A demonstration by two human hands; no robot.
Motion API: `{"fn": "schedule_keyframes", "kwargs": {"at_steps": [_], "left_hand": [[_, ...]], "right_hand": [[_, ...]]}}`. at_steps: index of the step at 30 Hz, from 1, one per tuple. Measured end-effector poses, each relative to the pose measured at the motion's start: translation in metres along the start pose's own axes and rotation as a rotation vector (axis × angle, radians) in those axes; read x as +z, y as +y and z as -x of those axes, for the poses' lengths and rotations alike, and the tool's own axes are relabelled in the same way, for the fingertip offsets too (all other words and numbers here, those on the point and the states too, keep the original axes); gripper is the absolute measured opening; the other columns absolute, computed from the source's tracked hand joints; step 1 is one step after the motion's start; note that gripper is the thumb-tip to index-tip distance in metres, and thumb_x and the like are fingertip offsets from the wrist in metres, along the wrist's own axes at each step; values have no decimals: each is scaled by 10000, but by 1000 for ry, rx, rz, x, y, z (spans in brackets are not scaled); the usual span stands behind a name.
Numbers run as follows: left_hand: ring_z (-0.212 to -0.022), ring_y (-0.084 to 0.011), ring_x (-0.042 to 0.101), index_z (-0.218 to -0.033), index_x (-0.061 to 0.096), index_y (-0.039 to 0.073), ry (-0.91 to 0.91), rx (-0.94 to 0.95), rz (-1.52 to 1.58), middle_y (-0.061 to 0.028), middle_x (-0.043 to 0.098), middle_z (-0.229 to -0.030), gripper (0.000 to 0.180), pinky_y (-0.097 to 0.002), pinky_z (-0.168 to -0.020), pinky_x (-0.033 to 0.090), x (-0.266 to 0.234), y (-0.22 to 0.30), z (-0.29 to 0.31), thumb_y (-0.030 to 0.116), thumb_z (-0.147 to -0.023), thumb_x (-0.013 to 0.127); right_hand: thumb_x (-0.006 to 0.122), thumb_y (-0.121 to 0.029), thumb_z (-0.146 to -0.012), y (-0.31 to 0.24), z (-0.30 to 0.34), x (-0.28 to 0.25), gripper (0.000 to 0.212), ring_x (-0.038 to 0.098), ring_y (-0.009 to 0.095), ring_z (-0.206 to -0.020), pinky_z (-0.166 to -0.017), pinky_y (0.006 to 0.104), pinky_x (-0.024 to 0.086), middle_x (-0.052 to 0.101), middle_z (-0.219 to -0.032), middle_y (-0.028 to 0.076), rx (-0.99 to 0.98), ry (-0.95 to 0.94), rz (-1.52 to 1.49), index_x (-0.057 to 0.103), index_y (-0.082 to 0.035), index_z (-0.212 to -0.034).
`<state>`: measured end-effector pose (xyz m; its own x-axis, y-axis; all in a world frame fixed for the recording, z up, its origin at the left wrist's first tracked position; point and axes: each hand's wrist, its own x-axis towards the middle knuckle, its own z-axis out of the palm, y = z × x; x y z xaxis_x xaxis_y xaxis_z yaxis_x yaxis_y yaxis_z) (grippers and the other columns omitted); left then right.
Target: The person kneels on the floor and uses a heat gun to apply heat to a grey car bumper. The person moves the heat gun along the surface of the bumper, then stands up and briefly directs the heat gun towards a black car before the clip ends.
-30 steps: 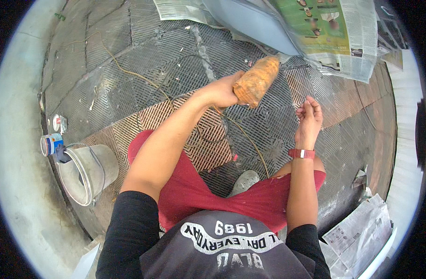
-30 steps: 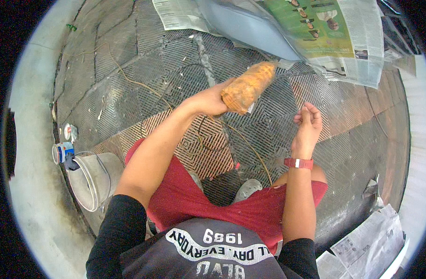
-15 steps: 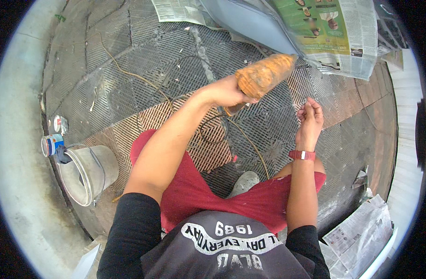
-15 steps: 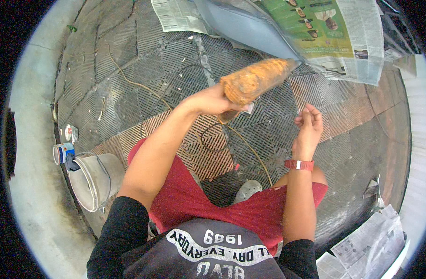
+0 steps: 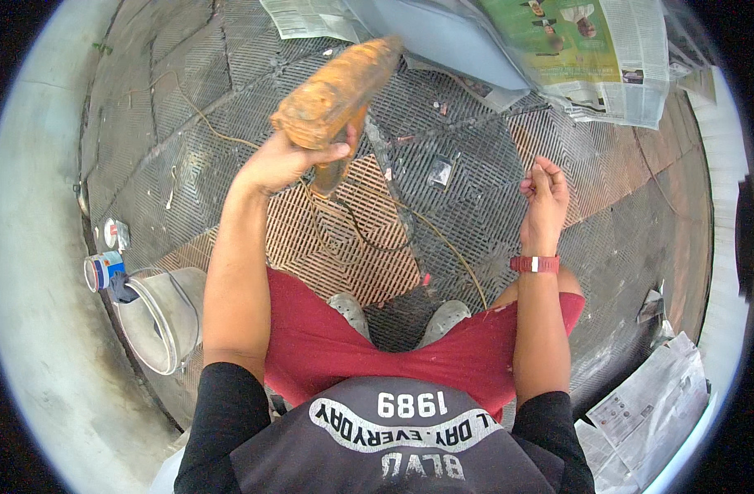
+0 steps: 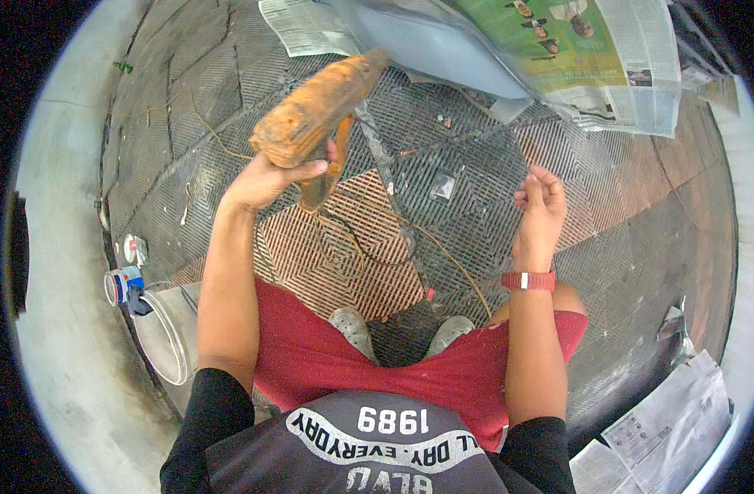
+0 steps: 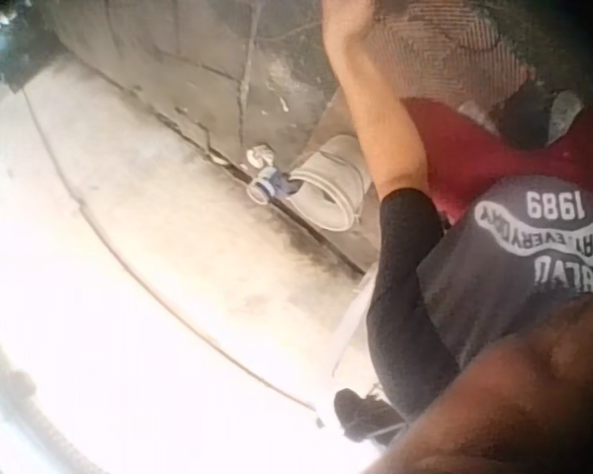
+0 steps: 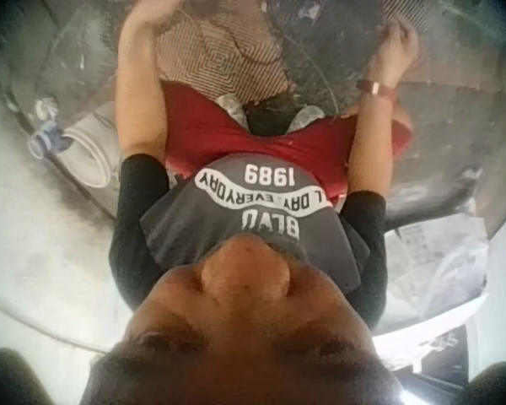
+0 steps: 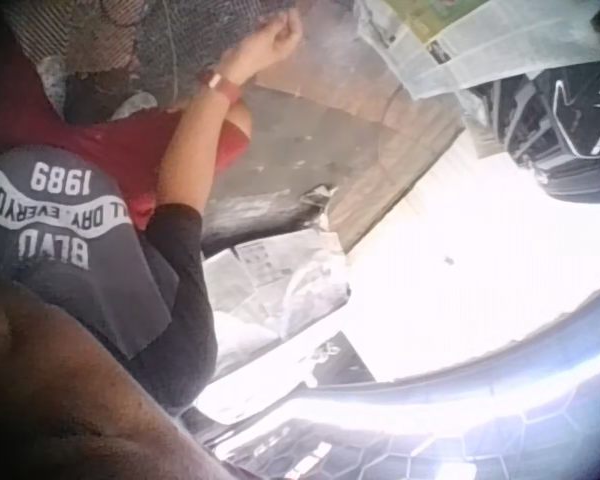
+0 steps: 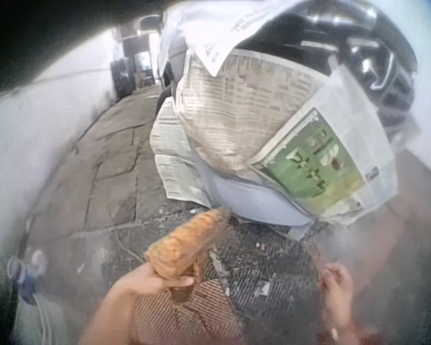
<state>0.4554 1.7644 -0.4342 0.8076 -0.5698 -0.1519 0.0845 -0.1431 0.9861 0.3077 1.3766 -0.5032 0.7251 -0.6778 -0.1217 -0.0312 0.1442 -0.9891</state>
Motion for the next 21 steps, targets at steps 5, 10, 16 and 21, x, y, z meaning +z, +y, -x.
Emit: {"fn": "schedule_keyframes", "kwargs": {"at_steps": [5, 10, 16, 21], "left_hand": [[-1101, -176, 701, -1165, 740, 88, 115, 43, 31, -15, 753, -1109, 291, -386, -1000, 550, -19, -3, 6, 135, -904, 860], [-1093, -173, 697, -1182, 737, 87, 47, 71, -7, -16, 750, -1121, 300, -386, -994, 554, -7, 2, -1, 152, -914, 856], [-1114, -168, 681, -1212, 720, 69, -88, 52, -41, -26, 739, -1142, 335, -370, -1021, 541, 23, 4, -24, 125, -910, 854], [-1092, -167, 695, -1216, 718, 66, -167, 69, 25, -23, 743, -1136, 332, -359, -997, 558, 45, 3, -42, 138, -922, 854]], "right_hand": [[662, -90, -1053, -2, 3, 10, 164, 601, 83, -765, -718, 248, 496, 667, -914, -8, 21, 2, -9, 670, -44, -1210], [660, -94, -1054, -2, 3, 12, 160, 602, 85, -768, -722, 249, 499, 664, -910, -5, 6, -5, -2, 671, -41, -1205], [664, -99, -1056, -1, 2, 7, 153, 599, 87, -770, -724, 249, 498, 662, -908, -2, 16, 8, -12, 672, -45, -1199], [662, -100, -1057, -5, 3, -1, 152, 597, 88, -769, -725, 251, 499, 661, -910, -2, 6, 21, 7, 673, -46, -1198]]}}
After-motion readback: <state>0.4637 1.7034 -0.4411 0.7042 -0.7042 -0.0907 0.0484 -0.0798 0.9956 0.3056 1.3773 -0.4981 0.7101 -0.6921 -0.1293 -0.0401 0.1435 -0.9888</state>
